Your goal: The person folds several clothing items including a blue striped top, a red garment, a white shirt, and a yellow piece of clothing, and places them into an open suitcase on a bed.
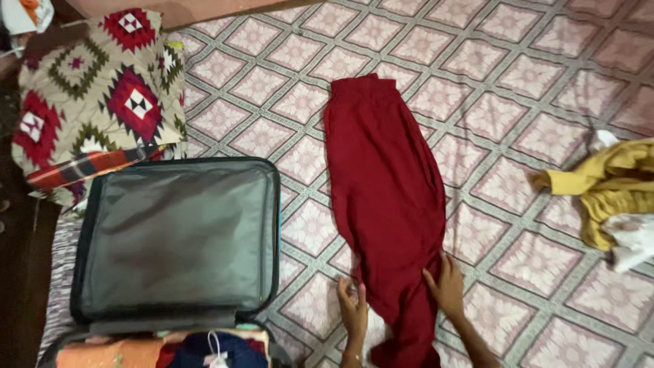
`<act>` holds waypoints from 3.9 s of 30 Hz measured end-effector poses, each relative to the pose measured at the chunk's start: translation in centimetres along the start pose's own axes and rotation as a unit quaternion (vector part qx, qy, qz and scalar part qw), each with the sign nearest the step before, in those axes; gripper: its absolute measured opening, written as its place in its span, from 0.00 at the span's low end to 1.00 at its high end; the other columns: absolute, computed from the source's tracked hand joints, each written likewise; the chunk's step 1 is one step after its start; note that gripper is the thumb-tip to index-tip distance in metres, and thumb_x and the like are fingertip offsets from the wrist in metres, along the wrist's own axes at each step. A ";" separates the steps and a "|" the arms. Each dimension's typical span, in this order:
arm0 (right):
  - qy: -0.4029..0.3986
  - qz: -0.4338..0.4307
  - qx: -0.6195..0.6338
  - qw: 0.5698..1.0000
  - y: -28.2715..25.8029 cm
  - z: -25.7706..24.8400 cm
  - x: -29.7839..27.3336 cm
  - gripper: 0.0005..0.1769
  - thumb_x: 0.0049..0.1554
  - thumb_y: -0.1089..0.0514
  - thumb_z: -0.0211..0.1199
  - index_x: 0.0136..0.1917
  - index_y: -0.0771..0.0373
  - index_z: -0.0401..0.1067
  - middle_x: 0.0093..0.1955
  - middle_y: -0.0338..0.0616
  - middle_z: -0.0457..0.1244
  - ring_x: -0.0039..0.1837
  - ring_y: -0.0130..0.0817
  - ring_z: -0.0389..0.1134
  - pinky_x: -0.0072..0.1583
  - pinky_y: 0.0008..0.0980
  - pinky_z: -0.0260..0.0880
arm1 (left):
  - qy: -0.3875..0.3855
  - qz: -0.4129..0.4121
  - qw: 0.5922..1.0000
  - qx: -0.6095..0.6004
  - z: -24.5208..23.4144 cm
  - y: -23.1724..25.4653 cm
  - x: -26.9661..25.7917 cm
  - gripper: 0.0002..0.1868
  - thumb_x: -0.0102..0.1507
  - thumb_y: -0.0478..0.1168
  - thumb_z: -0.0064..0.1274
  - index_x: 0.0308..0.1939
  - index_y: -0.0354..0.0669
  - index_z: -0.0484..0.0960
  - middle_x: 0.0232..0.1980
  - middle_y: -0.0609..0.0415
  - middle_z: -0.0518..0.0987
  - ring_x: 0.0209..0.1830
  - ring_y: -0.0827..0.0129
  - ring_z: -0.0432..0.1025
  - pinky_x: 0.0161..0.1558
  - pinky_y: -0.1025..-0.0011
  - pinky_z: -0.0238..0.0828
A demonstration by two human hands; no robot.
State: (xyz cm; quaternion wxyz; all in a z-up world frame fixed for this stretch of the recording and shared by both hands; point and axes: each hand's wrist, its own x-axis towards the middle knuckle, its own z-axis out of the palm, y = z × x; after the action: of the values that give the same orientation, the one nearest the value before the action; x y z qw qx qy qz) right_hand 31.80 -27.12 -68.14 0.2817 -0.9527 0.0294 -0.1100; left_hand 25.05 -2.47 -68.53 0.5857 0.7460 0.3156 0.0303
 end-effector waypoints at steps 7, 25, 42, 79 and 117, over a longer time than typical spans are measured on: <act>-0.174 0.245 0.378 0.876 -2.5 -2.9 -11.7 0.48 0.51 0.46 0.69 0.74 0.68 0.51 0.63 0.55 0.63 0.60 0.43 0.68 0.60 0.41 0.70 | -0.186 0.093 0.973 -0.103 1.4 -3.2 -8.3 0.45 0.64 0.51 0.69 0.74 0.37 0.59 0.64 0.44 0.68 0.61 0.61 0.63 0.57 0.62 0.65; -0.259 0.306 0.292 0.868 7.2 -6.0 -7.2 0.33 0.62 0.37 0.58 0.60 0.71 0.74 0.49 0.54 0.69 0.46 0.38 0.70 0.48 0.32 0.69 | -0.076 0.072 0.994 -0.034 -1.6 -5.8 -0.2 0.26 0.64 0.51 0.65 0.58 0.41 0.74 0.41 0.56 0.75 0.38 0.67 0.69 0.39 0.63 0.66; -0.062 0.245 0.021 0.967 9.0 4.4 15.1 0.21 0.57 0.51 0.65 0.62 0.59 0.73 0.53 0.51 0.73 0.53 0.47 0.74 0.55 0.44 0.73 | -0.036 0.040 0.948 -0.314 2.2 -1.6 20.6 0.24 0.59 0.49 0.69 0.50 0.37 0.82 0.47 0.59 0.81 0.41 0.79 0.73 0.45 0.77 0.73; -0.038 0.246 0.213 0.945 13.5 6.4 16.5 0.11 0.63 0.55 0.57 0.53 0.63 0.74 0.48 0.47 0.67 0.44 0.38 0.68 0.48 0.37 0.73 | 0.105 0.174 0.958 0.202 15.4 1.3 13.0 0.30 0.62 0.40 0.60 0.61 0.20 0.72 0.69 0.30 0.65 0.67 0.45 0.60 0.66 0.54 0.58; -0.160 0.193 0.640 0.726 -9.9 -18.4 16.6 0.18 0.63 0.55 0.61 0.63 0.65 0.71 0.60 0.43 0.69 0.59 0.33 0.70 0.63 0.33 0.71 | -0.211 -0.086 0.823 -0.521 3.5 11.8 13.7 0.39 0.47 0.51 0.61 0.61 0.43 0.78 0.63 0.47 0.78 0.61 0.51 0.73 0.63 0.53 0.70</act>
State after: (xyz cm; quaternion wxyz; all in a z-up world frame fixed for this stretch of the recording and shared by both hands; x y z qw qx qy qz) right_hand 43.71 -30.52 -44.49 0.8404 -0.5234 0.0895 0.1080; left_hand 42.59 0.09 -63.57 0.9394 0.2882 0.1844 -0.0185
